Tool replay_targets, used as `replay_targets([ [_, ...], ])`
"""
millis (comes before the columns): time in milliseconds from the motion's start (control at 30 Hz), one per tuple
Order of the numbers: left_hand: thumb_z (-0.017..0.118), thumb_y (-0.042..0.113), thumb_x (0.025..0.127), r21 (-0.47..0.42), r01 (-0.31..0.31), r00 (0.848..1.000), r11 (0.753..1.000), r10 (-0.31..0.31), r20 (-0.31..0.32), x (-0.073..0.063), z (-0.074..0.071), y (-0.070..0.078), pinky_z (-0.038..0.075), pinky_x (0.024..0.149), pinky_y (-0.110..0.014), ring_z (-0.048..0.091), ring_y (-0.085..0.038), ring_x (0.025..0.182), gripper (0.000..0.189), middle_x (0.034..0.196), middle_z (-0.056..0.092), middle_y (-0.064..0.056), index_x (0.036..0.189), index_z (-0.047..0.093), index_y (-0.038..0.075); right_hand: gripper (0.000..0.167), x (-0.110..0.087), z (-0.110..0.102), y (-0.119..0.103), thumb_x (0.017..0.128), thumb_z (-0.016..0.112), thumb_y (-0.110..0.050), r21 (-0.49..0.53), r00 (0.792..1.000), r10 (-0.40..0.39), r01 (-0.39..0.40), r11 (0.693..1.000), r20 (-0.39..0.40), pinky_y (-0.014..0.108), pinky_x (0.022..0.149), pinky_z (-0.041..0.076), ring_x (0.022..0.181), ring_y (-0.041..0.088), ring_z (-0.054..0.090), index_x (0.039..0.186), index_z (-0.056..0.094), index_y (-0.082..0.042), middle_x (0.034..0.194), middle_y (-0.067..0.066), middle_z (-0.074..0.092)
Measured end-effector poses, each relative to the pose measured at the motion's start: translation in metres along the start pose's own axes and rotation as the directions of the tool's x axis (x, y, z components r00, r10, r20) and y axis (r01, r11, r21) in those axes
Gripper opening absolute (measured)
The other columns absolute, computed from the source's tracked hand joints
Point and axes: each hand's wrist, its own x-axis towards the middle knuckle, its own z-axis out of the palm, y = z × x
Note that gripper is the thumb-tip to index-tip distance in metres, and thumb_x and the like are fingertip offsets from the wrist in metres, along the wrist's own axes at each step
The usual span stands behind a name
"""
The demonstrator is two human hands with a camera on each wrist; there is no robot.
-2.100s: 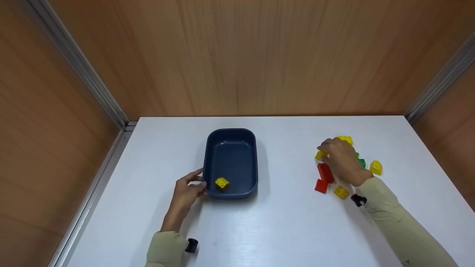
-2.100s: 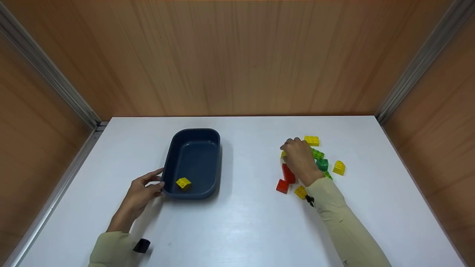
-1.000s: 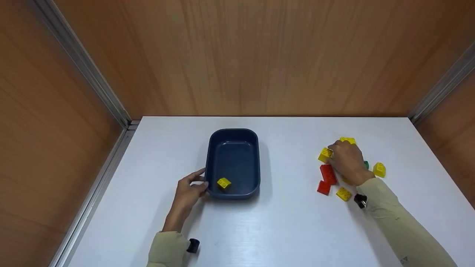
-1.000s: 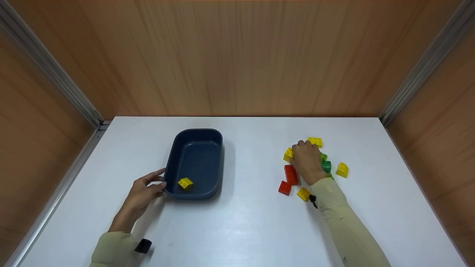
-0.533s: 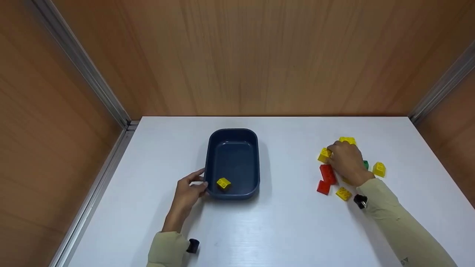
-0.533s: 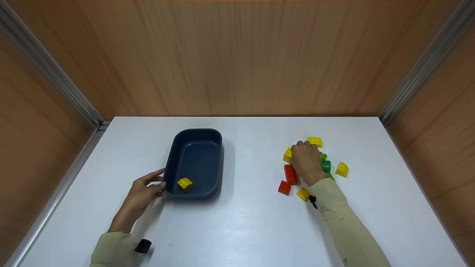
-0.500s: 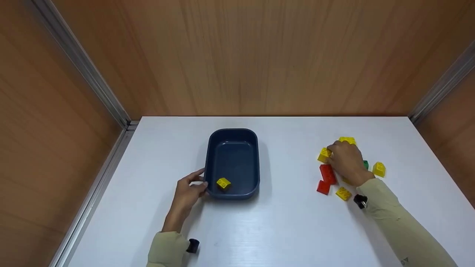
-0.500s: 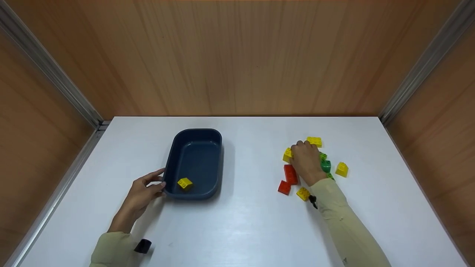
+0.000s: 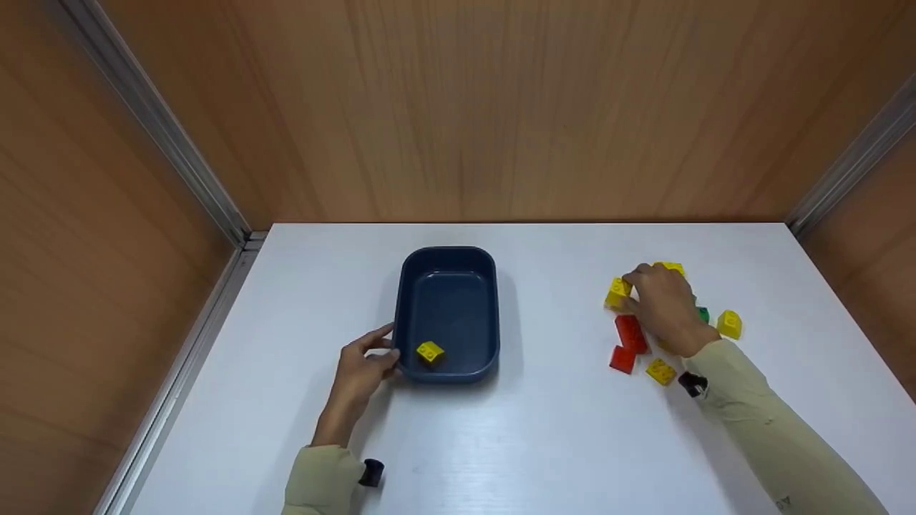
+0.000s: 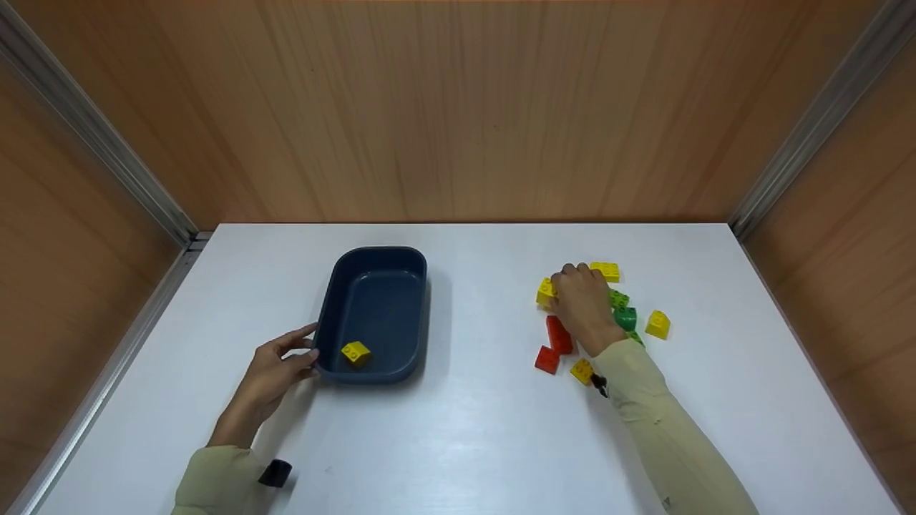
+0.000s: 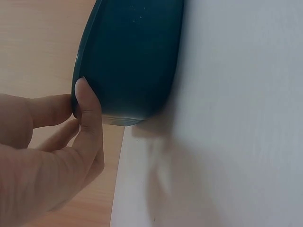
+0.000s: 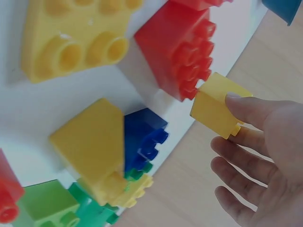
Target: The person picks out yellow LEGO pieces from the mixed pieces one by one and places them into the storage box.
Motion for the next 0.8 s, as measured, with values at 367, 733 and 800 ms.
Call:
replay_targets([
  [367,0.061,-0.011,0.099,0.002,-0.002,1.0,1.0,0.002,-0.002,0.001,0.001,-0.002,0.061,0.076,-0.031,0.066,-0.015,0.082,0.051,0.124,0.057,-0.024,0.149,0.058,0.0,0.041,0.005,-0.003,-0.017,0.087,0.088,-0.008,-0.063,0.993,-0.107,0.104,0.993,-0.05,0.054,0.098,0.057,0.104,0.041,0.065,0.124,0.074,0.006,0.118,0.025,0.073],
  [733,0.06,-0.01,0.1,0.005,-0.005,1.0,1.0,0.005,0.002,0.001,0.001,-0.002,0.061,0.077,-0.031,0.065,-0.016,0.084,0.051,0.125,0.056,-0.025,0.149,0.058,0.0,0.039,0.012,-0.004,-0.039,0.089,0.086,-0.009,-0.131,0.992,-0.125,0.124,0.984,-0.002,0.054,0.099,0.052,0.107,0.041,0.064,0.125,0.074,0.003,0.12,0.023,0.073],
  [800,0.06,-0.01,0.1,0.004,-0.005,1.0,1.0,0.005,0.001,0.001,0.001,-0.002,0.061,0.076,-0.03,0.065,-0.016,0.083,0.051,0.124,0.057,-0.024,0.149,0.058,-0.001,0.039,0.012,-0.004,-0.042,0.09,0.086,-0.01,-0.131,0.991,-0.132,0.132,0.983,0.004,0.053,0.099,0.052,0.107,0.04,0.064,0.125,0.075,0.003,0.12,0.022,0.073],
])
